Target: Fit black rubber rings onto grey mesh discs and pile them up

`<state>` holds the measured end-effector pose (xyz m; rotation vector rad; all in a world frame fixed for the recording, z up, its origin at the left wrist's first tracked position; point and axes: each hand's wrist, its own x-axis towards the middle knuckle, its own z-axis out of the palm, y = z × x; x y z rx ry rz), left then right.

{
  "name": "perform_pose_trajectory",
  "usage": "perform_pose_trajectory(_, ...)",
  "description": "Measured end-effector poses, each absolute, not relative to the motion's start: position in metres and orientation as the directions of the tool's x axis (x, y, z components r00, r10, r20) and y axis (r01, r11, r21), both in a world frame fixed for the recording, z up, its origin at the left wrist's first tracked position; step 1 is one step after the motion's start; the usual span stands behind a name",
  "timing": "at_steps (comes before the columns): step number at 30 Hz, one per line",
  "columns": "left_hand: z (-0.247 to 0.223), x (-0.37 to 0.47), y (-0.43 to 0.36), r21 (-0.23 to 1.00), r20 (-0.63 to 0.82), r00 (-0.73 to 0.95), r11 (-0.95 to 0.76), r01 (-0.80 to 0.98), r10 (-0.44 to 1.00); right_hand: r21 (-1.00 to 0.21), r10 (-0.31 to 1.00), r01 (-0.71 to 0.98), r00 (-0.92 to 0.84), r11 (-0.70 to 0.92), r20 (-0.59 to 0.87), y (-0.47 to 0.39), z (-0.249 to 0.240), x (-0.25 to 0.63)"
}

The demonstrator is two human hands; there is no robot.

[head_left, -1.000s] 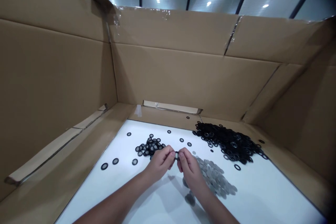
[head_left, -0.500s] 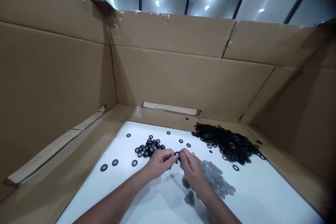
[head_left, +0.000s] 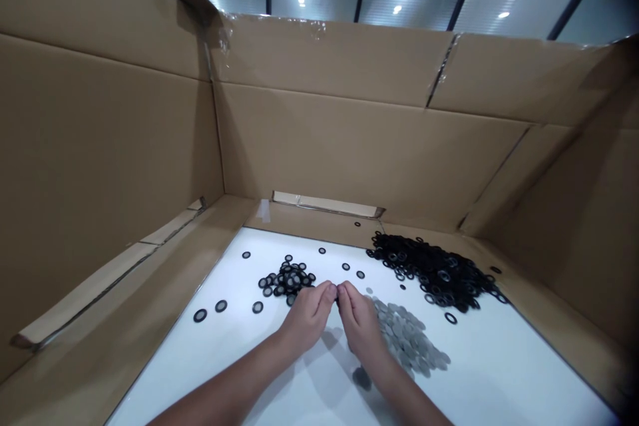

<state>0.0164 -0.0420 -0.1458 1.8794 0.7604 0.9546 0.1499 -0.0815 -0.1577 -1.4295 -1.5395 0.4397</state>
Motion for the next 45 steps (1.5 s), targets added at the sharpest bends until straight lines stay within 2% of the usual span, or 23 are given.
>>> perform_pose_trajectory(6, -0.146, 0.017, -0.039, 0.835, 0.387, 0.459, -0.515, 0.193, 0.8, -0.86, 0.918, 0.449, 0.181, 0.242, 0.353, -0.088, -0.156, 0.142)
perform_pose_trajectory(10, -0.147, 0.018, -0.039, 0.828, 0.397, 0.454, -0.524, 0.198, 0.798, -0.862, 0.91, 0.438, 0.19, 0.256, 0.367, -0.091, -0.154, 0.139)
perform_pose_trajectory(13, -0.149, 0.017, -0.04, 0.828, 0.426, 0.463, -0.541, 0.148, 0.778, -0.878, 0.916, 0.405, 0.191, 0.254, 0.353, -0.088, -0.155, 0.139)
perform_pose_trajectory(17, -0.154, 0.017, -0.039, 0.823, 0.469, 0.482, -0.565, 0.066, 0.74, -0.94, 0.946, 0.232, 0.149, 0.248, 0.287, -0.085, -0.159, 0.139)
perform_pose_trajectory(19, -0.155, 0.017, -0.039, 0.825, 0.463, 0.482, -0.561, 0.072, 0.744, -0.923, 0.933, 0.261, 0.148, 0.283, 0.328, -0.086, -0.16, 0.138)
perform_pose_trajectory(24, -0.156, 0.017, -0.04, 0.826, 0.463, 0.479, -0.559, 0.073, 0.746, -0.803, 0.887, 0.495, 0.127, 0.331, 0.443, -0.092, -0.158, 0.139)
perform_pose_trajectory(31, -0.155, 0.019, -0.044, 0.829, 0.445, 0.437, -0.544, 0.128, 0.782, -0.785, 0.878, 0.535, 0.154, 0.312, 0.454, -0.092, -0.157, 0.136)
perform_pose_trajectory(39, -0.155, 0.017, -0.043, 0.828, 0.432, 0.44, -0.54, 0.153, 0.787, -0.854, 0.909, 0.436, 0.164, 0.283, 0.384, -0.091, -0.158, 0.135)
perform_pose_trajectory(45, -0.153, 0.013, -0.038, 0.895, 0.372, 0.481, -0.445, 0.041, 0.794, -0.883, 0.918, 0.387, 0.178, 0.267, 0.356, -0.087, -0.155, 0.143)
